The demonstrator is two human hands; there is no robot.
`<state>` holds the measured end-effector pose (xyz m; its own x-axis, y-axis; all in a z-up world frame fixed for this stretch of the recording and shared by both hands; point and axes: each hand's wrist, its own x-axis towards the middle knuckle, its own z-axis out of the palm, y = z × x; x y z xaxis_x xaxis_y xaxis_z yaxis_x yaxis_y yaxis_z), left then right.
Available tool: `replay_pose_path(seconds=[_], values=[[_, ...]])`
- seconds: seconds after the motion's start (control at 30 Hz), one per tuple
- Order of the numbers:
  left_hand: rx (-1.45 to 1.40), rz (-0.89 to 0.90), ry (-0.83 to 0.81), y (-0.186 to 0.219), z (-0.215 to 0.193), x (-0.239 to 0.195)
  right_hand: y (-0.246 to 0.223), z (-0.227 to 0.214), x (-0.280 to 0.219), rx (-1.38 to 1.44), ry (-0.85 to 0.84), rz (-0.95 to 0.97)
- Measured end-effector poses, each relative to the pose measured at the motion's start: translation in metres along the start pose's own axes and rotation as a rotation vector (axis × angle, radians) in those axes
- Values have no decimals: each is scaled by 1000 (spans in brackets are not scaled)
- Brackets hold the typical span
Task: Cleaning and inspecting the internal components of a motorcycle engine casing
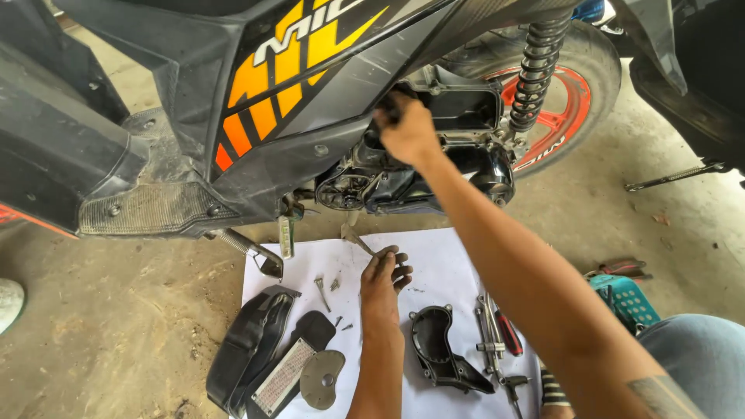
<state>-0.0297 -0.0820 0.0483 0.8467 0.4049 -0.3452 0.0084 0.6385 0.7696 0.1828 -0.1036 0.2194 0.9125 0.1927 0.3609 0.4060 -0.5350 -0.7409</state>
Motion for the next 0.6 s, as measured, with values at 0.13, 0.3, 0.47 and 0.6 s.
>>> replay_pose_path(seconds=[0.13,0.3,0.47,0.6], values=[[-5,-61,18,14,8,-19,-27,13,-9,329,24,14],[-31,-79,-16,11,10,-13,15,34,13,1581,161,424],[-10,-129,41,27,18,-25,-11,8,-2,892,-182,-58],[102,-49,9,-1,9,-2,-12,-17,4,302,-147,-308]])
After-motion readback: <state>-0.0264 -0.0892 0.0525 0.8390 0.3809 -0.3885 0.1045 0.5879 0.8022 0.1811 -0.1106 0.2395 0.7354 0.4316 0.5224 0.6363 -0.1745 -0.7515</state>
